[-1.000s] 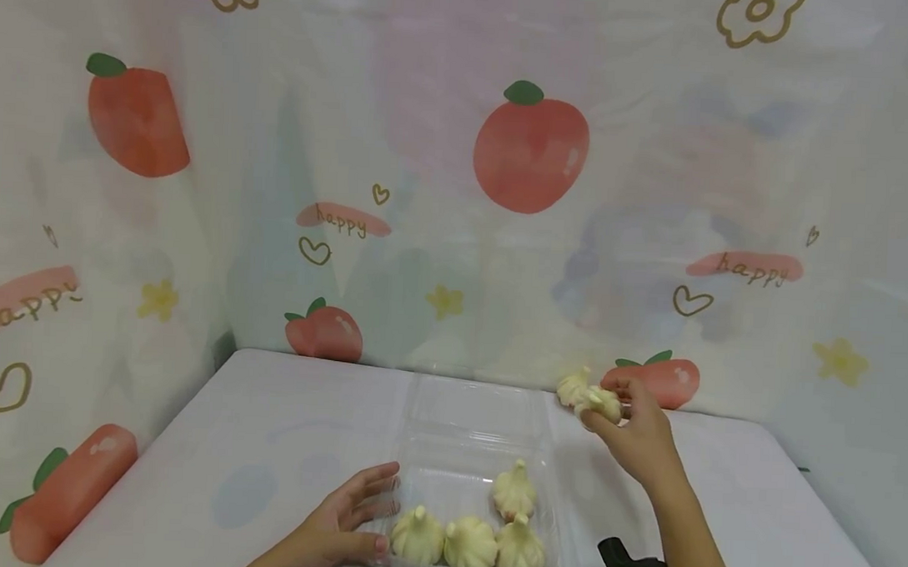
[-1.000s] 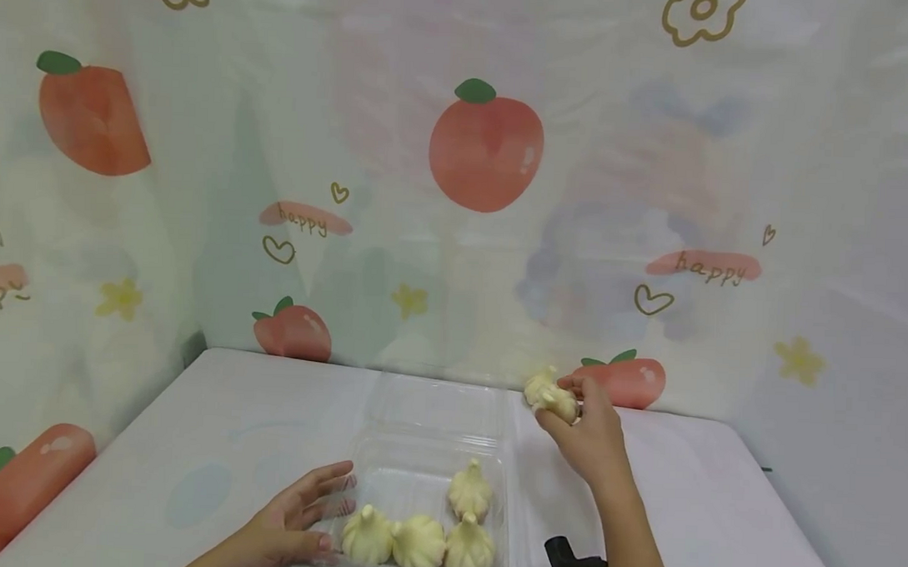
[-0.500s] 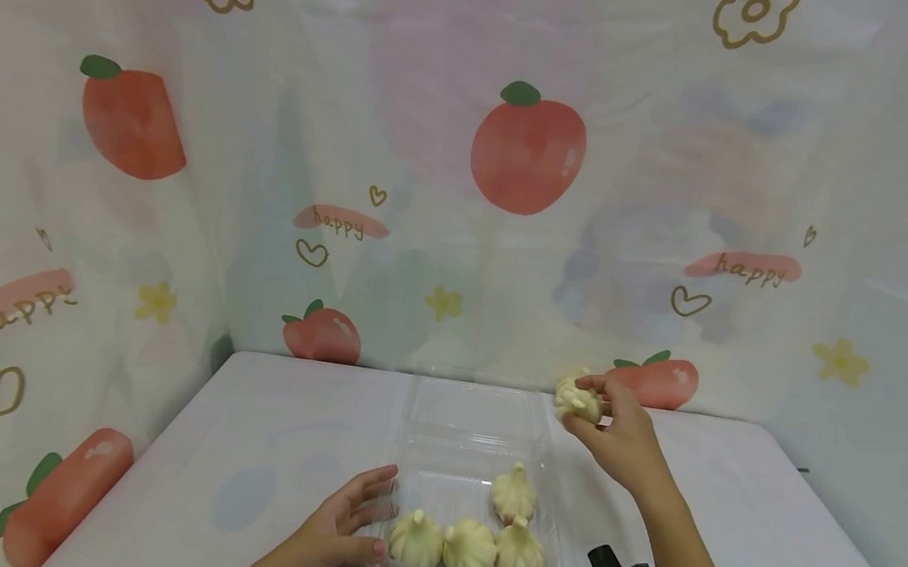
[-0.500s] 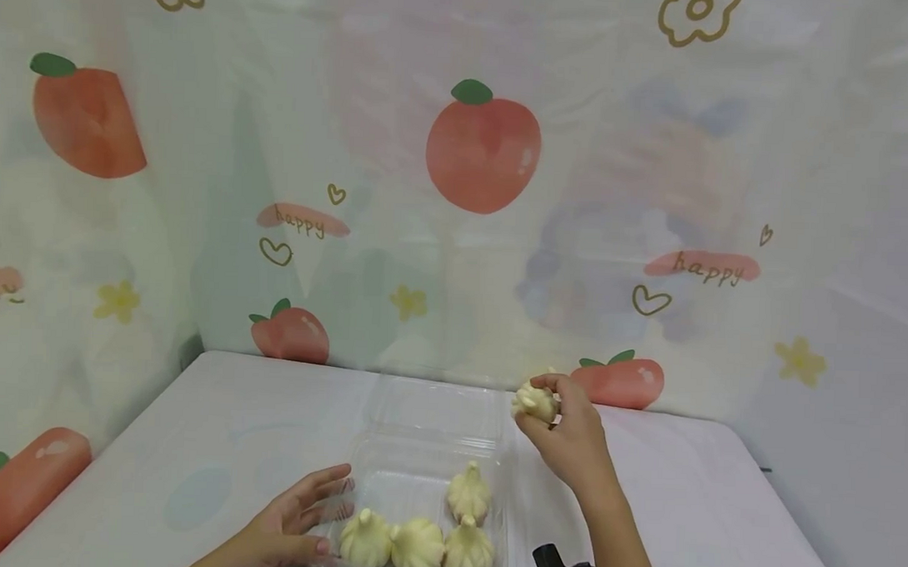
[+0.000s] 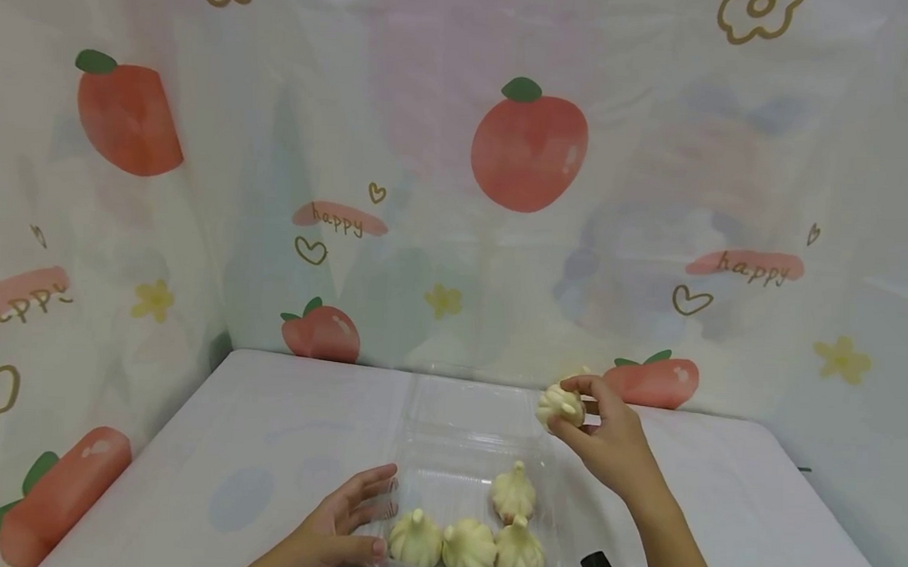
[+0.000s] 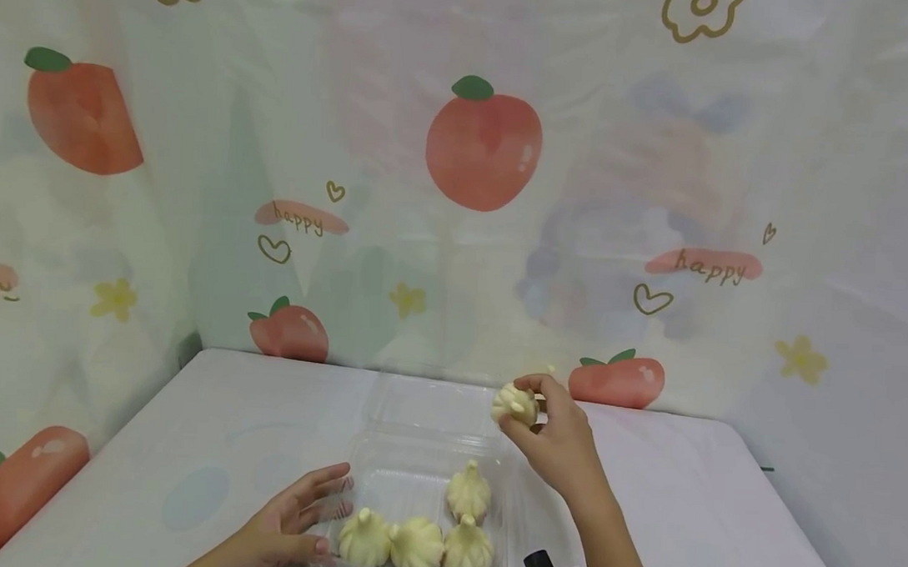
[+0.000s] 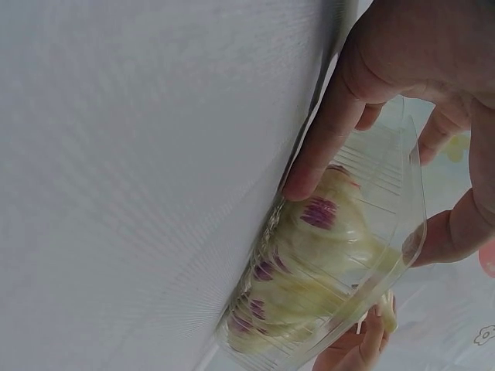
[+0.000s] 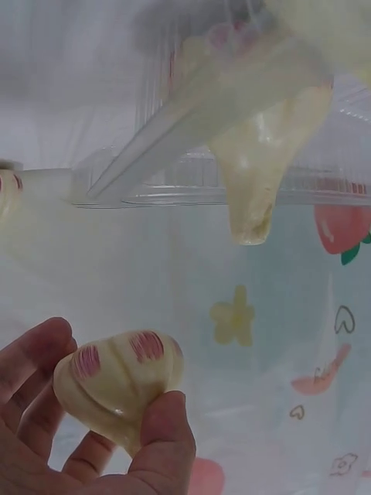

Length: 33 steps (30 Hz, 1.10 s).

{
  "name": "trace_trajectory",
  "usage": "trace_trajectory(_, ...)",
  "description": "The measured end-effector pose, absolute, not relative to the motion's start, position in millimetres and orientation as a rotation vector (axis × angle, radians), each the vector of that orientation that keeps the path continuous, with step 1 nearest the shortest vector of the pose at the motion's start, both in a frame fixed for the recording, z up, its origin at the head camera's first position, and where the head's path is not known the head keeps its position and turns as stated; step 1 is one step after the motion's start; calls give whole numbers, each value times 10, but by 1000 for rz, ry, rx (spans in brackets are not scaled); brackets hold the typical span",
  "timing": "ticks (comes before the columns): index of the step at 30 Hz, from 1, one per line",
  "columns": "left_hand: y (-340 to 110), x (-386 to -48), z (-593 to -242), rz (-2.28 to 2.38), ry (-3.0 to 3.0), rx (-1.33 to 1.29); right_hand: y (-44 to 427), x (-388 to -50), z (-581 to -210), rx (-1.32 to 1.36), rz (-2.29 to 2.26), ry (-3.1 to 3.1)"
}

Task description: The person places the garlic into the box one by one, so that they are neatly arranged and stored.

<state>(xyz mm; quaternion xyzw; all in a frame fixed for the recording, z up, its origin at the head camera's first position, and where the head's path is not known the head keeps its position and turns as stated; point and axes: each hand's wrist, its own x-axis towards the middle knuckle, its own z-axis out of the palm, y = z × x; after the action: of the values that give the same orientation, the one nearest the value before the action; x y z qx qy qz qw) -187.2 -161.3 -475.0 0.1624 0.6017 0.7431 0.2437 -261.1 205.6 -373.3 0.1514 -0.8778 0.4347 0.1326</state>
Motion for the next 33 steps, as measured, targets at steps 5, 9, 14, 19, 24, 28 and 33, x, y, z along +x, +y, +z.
trace_trajectory(5, -1609, -1861, -4741, 2024, 1654, 431, 1999, -2568, -3720, 438, 1276, -2573)
trace_trajectory(9, -1607, -1855, -4737, 2021, 1659, 429, 1946, -2536, -3710, 465, 1288, -2572)
trace_trajectory(14, -1613, -1860, -4757, 2023, 1661, 438, 1871, -2515, -3710, 512, 1304, -2551)
trace_trajectory(19, -1613, -1858, -4752, 2018, 1674, 437, 1814, -2496, -3720, 558, 1300, -2543)
trace_trajectory(24, -1614, -1852, -4740, 2017, 1673, 426, 1757, -2473, -3738, 604, 1292, -2549)
trace_trajectory(28, -1618, -1855, -4744, 2016, 1668, 445, 1708, -2445, -3746, 646, 1285, -2546)
trace_trajectory(33, -1619, -1858, -4748, 2018, 1668, 450, 1646, -2427, -3755, 697, 1317, -2535)
